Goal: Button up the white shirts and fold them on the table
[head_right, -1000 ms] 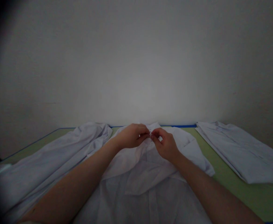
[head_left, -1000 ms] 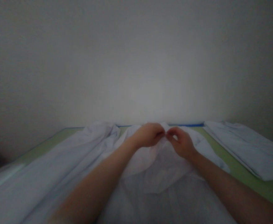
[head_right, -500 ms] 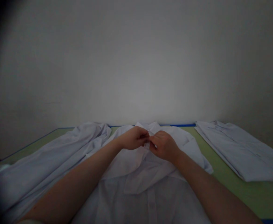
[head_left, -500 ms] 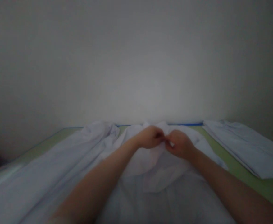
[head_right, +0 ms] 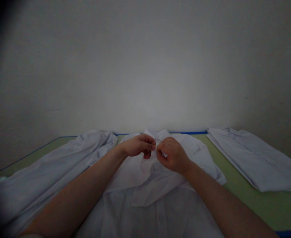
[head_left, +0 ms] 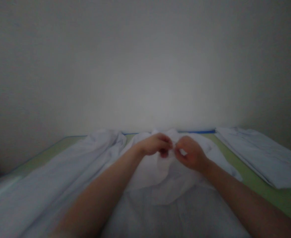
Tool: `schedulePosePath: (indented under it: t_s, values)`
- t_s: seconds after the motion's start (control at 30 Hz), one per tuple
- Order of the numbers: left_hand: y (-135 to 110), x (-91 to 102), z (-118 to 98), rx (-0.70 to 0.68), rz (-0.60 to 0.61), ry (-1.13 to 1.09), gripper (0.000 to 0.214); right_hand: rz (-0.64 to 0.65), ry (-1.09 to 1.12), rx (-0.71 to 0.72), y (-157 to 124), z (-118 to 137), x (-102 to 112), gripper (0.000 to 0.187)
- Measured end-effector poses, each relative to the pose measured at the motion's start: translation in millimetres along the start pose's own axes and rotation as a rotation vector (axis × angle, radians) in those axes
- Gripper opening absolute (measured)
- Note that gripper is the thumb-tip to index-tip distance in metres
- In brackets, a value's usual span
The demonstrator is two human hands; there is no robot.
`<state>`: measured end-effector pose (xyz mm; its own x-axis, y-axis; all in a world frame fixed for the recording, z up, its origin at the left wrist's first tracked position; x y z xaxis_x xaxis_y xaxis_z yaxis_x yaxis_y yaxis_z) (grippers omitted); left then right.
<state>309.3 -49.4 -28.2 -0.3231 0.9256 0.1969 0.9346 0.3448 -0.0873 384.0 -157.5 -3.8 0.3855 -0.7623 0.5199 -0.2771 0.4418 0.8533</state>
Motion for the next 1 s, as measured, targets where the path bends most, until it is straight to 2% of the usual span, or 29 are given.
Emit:
schedulePosePath:
  t_s: [0.13,0.37,0.57,0.67,0.77,0.87,1.0]
  values:
    - [1,9.0,-3,0.015,-0.112,-0.029,0.017,-0.025,-0.075,-0.135,2,-8,4,0.012]
    - [4,11.4,-7,-0.064,-0.21,0.115,0.019,0.102,0.106,-0.339,-2,-15,-12,0.022]
    - [8,15.5,-5,-0.085,-0.298,0.279,0.022,0.019,-0.061,-0.489,-8,-30,-10,0.023]
    - [9,13.9,-5,-0.099,-0.303,0.34,0.022,0.056,-0.035,-0.479,-8,-30,-12,0.027]
    - [8,7.8,-6,-0.107,-0.256,0.35,0.02,0.084,0.072,-0.443,-7,-26,-14,0.029]
    - [6,3.8,-10,-0.111,-0.228,0.306,0.018,0.078,0.139,-0.395,-5,-22,-12,0.026]
    - [4,4.1,-14,-0.094,-0.249,0.261,0.018,0.041,0.198,-0.312,-2,-18,-9,0.02]
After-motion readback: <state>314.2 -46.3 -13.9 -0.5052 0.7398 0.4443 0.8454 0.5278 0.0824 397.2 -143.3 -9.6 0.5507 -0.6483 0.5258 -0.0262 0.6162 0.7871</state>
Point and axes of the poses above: each hand's wrist, its own y-axis towards the middle knuckle, its own x-axis out of the back of the hand, z = x × y, the point moved 7 cm from there along y, towards the middle knuckle, and after that the axes turned 8 degrees about -y, right-handed, at the moved point
